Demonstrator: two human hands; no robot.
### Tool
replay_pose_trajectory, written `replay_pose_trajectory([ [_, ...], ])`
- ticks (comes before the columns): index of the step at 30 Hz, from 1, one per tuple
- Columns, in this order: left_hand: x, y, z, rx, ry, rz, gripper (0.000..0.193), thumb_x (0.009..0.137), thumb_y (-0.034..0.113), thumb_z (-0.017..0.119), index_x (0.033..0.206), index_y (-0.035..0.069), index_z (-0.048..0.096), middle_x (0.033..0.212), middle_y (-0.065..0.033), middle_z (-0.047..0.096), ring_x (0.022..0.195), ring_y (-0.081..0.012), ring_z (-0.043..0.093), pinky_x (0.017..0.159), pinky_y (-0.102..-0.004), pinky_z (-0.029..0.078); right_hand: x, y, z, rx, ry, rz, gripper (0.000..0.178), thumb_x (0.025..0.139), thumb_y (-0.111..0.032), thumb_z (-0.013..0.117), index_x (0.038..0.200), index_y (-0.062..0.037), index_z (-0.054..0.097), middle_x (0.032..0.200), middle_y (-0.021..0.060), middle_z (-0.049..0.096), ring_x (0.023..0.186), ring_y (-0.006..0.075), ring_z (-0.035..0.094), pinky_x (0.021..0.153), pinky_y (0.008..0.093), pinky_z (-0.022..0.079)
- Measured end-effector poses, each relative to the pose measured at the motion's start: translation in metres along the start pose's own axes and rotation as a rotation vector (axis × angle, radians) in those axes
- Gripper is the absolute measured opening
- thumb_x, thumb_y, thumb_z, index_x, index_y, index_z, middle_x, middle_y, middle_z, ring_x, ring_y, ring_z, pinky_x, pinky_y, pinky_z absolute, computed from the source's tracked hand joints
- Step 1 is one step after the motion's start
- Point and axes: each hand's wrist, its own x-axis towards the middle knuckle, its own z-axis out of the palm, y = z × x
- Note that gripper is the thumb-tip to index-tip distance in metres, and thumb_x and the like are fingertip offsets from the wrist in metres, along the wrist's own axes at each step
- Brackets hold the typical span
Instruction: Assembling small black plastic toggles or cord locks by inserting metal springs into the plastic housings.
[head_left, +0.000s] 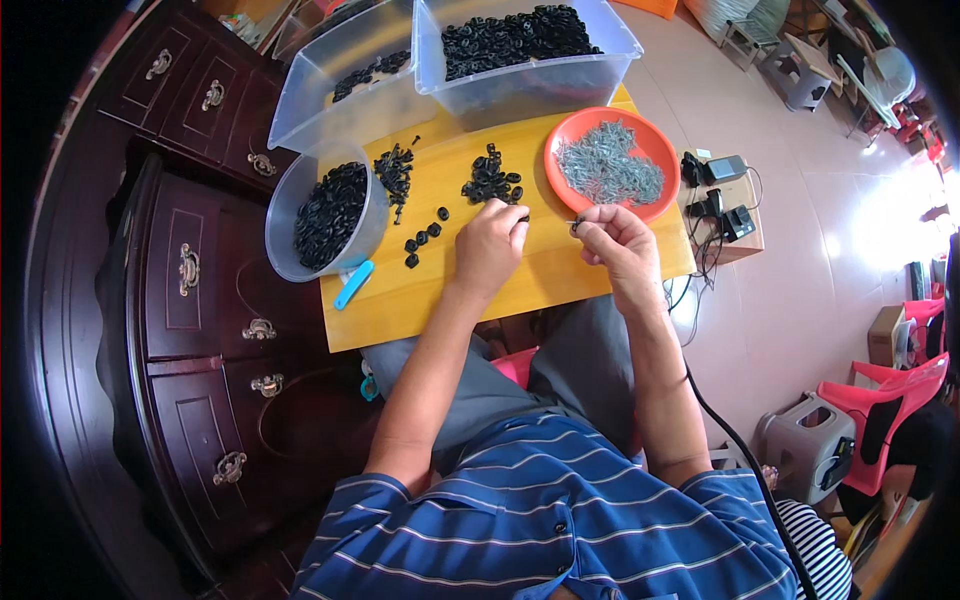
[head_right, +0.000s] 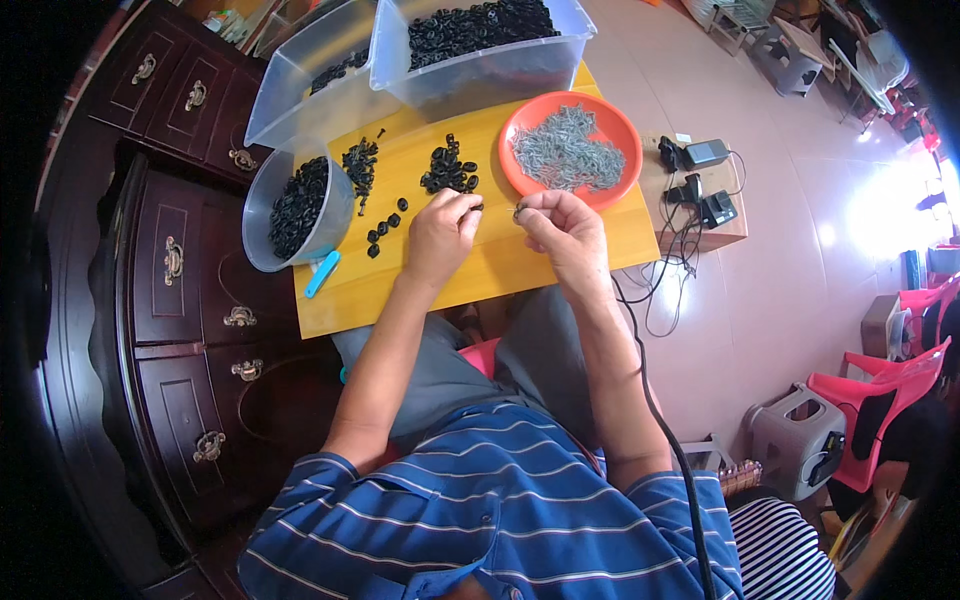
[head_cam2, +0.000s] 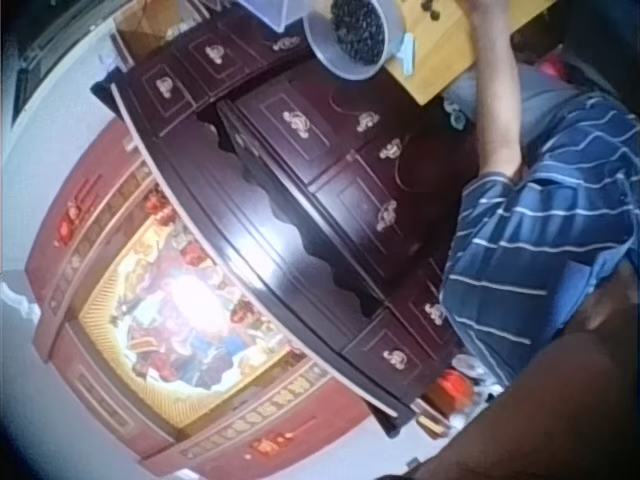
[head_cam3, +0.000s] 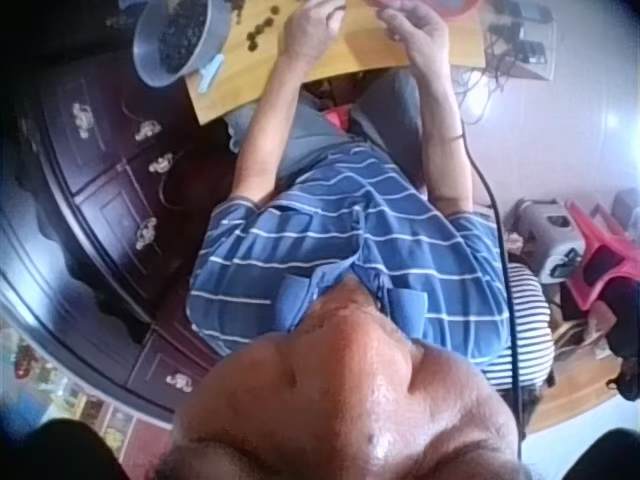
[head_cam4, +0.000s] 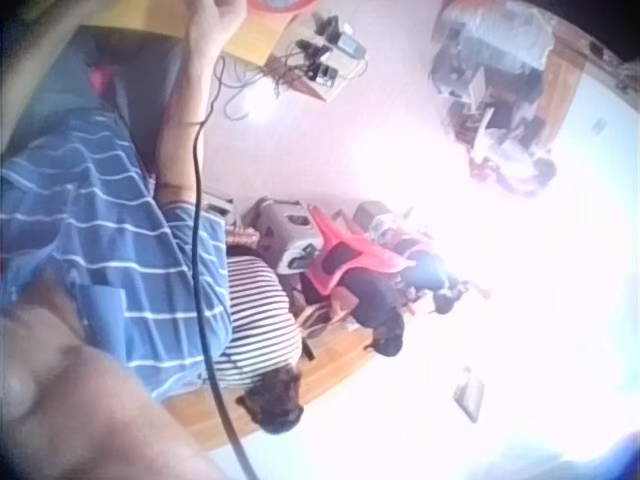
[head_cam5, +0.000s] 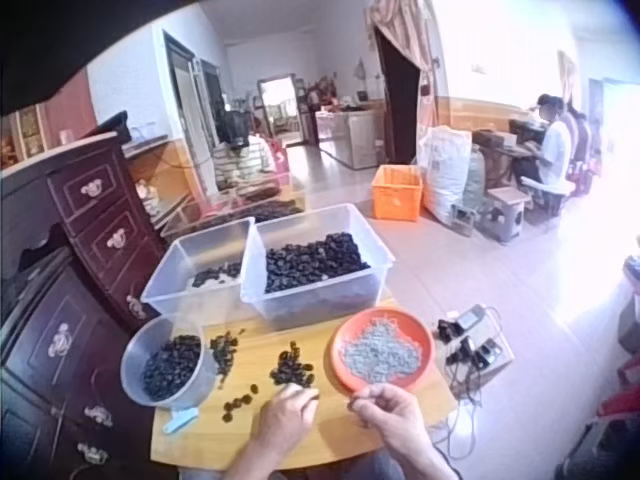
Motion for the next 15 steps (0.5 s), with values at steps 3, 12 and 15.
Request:
replay_pose_trajectory([
  [3, 0.003, 0.002, 0.0, 0.056, -0.026, -0.004, 0.015, 0.089, 0.013, 0.071, 0.103, 0.009, 0.072, 0.099, -0.0098, 0.067, 0.088, -0.0333, 0.069, 0.075, -0.0437, 0.057, 0.001, 0.0, 0.0, 0.007, -0.013, -0.005, 0.011, 0.095, -0.01, 0.071, 0.105, -0.0055, 0.069, 0.092, -0.0024, 0.071, 0.079, 0.0029, 0.062, 0.07, 0.0204, 0.048],
  [12, -0.009, 0.007, -0.01, 0.049, -0.064, -0.01, 0.012, 0.089, 0.015, 0.073, 0.099, 0.008, 0.071, 0.094, -0.0106, 0.067, 0.084, -0.0324, 0.068, 0.074, -0.0422, 0.056, -0.002, 0.0, 0.002, 0.03, -0.023, 0.015, 0.012, 0.095, -0.011, 0.07, 0.105, -0.0055, 0.069, 0.091, -0.0026, 0.071, 0.076, 0.0031, 0.061, 0.07, 0.0205, 0.048],
  [15, -0.012, 0.008, -0.011, 0.126, -0.082, -0.008, 0.013, 0.09, 0.015, 0.072, 0.1, 0.007, 0.071, 0.095, -0.0105, 0.067, 0.085, -0.0322, 0.068, 0.074, -0.0421, 0.056, -0.003, -0.001, 0.003, 0.019, -0.022, 0.026, 0.012, 0.095, -0.011, 0.071, 0.105, -0.0053, 0.069, 0.091, -0.0026, 0.07, 0.075, 0.0034, 0.06, 0.07, 0.0205, 0.048],
])
